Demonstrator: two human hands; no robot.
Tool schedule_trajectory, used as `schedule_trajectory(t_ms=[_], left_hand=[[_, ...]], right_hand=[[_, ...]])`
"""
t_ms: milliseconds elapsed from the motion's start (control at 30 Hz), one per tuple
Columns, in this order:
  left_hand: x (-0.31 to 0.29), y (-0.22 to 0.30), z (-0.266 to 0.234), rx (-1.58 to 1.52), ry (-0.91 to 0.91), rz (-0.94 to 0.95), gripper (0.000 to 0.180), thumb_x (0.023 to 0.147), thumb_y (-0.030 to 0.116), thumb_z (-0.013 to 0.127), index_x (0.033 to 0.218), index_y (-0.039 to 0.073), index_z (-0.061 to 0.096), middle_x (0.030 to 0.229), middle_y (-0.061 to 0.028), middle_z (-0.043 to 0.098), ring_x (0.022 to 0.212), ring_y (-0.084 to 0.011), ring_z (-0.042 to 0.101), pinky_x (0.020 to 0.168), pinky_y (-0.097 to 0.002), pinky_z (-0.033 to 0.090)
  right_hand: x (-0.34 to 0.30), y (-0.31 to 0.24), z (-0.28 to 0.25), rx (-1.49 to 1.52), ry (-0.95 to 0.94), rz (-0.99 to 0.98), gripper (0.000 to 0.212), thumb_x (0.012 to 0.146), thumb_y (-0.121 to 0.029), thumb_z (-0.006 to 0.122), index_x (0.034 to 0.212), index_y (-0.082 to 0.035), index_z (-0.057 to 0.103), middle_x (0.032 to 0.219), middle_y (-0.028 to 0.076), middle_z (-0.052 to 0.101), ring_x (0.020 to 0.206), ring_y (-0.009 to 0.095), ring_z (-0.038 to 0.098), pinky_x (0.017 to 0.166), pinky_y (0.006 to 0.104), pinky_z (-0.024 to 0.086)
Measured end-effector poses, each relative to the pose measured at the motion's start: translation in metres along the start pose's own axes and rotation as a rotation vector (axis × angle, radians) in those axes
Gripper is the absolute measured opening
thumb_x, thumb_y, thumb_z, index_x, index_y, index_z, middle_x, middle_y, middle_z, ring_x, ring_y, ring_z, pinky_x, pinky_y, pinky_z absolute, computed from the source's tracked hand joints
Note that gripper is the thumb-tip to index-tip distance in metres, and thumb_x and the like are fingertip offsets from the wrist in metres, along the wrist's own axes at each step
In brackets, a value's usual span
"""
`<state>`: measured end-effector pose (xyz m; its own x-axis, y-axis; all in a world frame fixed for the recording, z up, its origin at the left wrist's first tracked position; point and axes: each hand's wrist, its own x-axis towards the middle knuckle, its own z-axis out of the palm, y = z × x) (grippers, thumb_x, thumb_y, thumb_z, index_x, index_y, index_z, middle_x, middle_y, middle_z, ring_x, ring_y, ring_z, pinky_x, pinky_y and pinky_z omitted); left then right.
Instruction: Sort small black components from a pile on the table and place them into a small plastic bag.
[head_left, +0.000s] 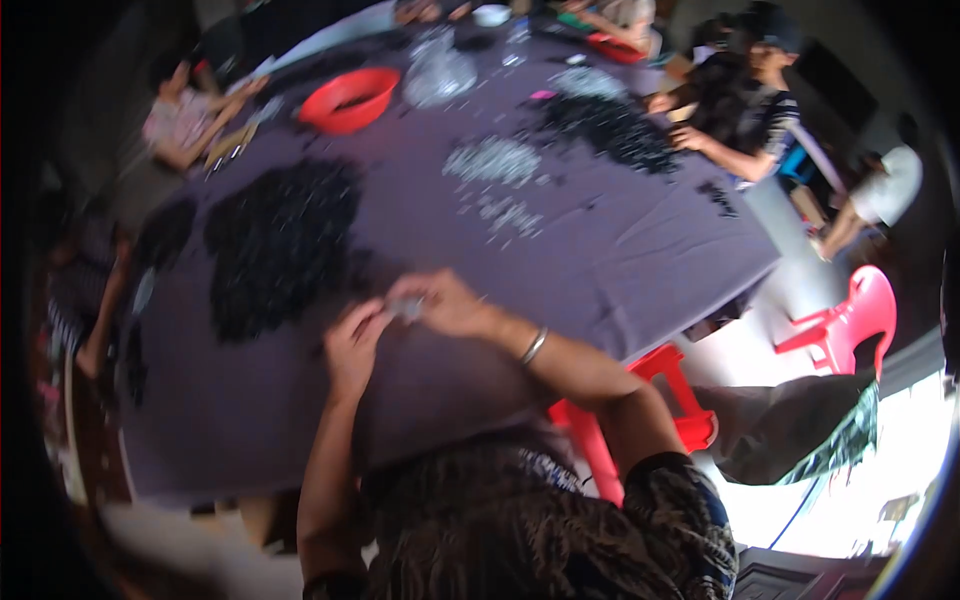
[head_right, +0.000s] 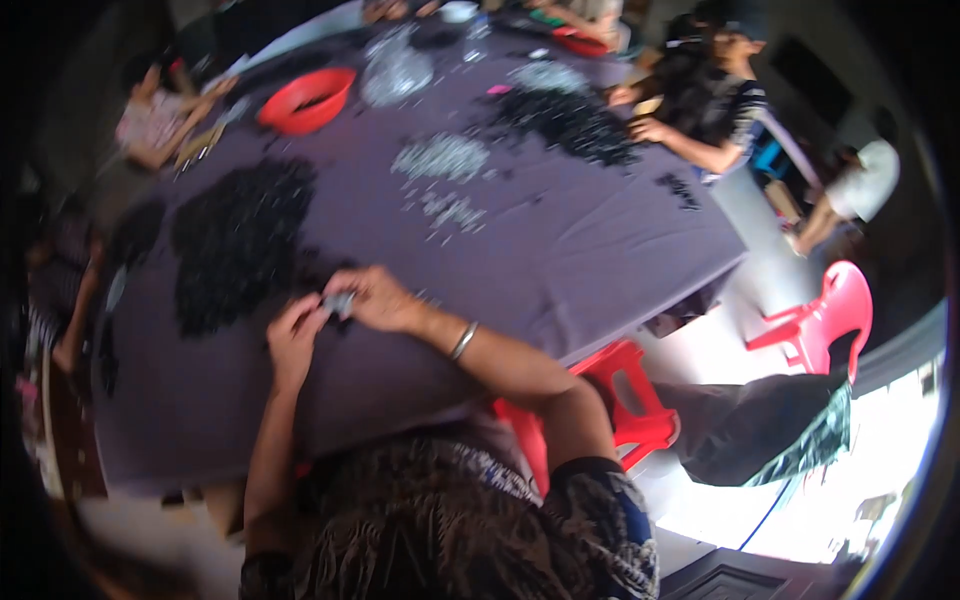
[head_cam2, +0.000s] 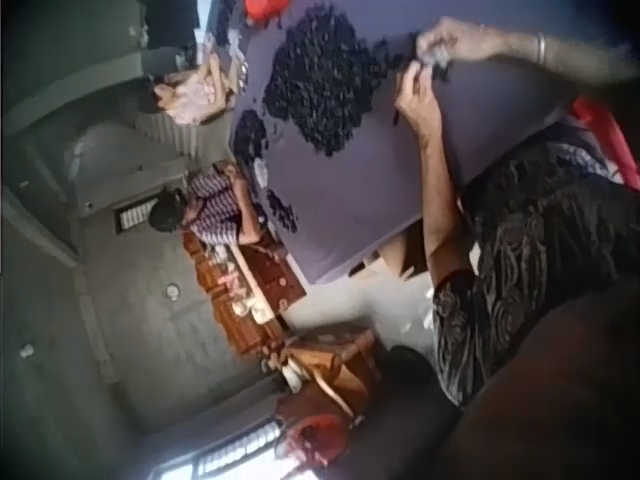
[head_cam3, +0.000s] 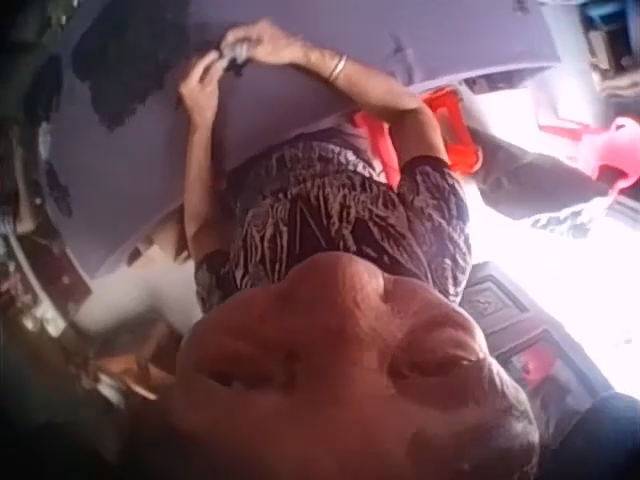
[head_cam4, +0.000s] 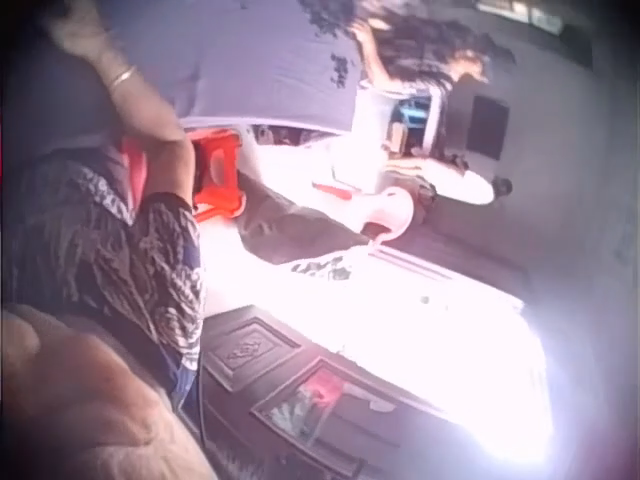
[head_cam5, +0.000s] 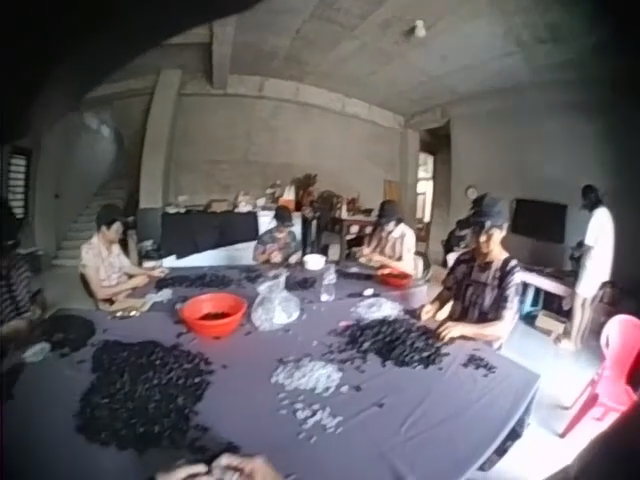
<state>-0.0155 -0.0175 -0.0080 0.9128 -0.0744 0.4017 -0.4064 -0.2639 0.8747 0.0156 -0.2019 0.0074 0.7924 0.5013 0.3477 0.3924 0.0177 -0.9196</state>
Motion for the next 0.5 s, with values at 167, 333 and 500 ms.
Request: schedule_trajectory(t_ms=[167,333,500], left_hand=[[0.011,0.002,0.011,-0.204,0.050,-0.034,0.014,0.079,-0.004,0.063,0.094,-0.003,0.063,0.085,-0.0042,0.061,0.070,-0.0081,0.057,0.061,-0.0201,0.046],[0.009,-0.002,0.001,-0.309,0.060,-0.010,0.015,0.080,-0.004,0.063,0.095,-0.002,0.064,0.088,-0.0053,0.062,0.074,-0.0097,0.060,0.064,-0.0212,0.050],[0.005,-0.001,-0.002,-0.402,0.056,-0.009,0.018,0.080,-0.004,0.064,0.097,-0.001,0.064,0.088,-0.0050,0.061,0.076,-0.0103,0.060,0.065,-0.0213,0.050]], right_hand=[[0.001,0.007,-0.015,0.128,0.111,0.023,0.013,0.084,0.005,0.050,0.088,0.000,0.061,0.079,0.000,0.059,0.069,0.006,0.054,0.063,0.0216,0.046],[0.005,0.007,-0.013,-0.013,0.048,0.081,0.007,0.088,-0.003,0.052,0.088,-0.003,0.059,0.076,-0.004,0.055,0.065,0.002,0.049,0.057,0.0186,0.040],[0.003,-0.005,-0.008,-0.089,0.026,0.154,0.008,0.088,-0.004,0.051,0.090,-0.003,0.059,0.078,-0.004,0.056,0.066,0.002,0.049,0.056,0.0189,0.040]])
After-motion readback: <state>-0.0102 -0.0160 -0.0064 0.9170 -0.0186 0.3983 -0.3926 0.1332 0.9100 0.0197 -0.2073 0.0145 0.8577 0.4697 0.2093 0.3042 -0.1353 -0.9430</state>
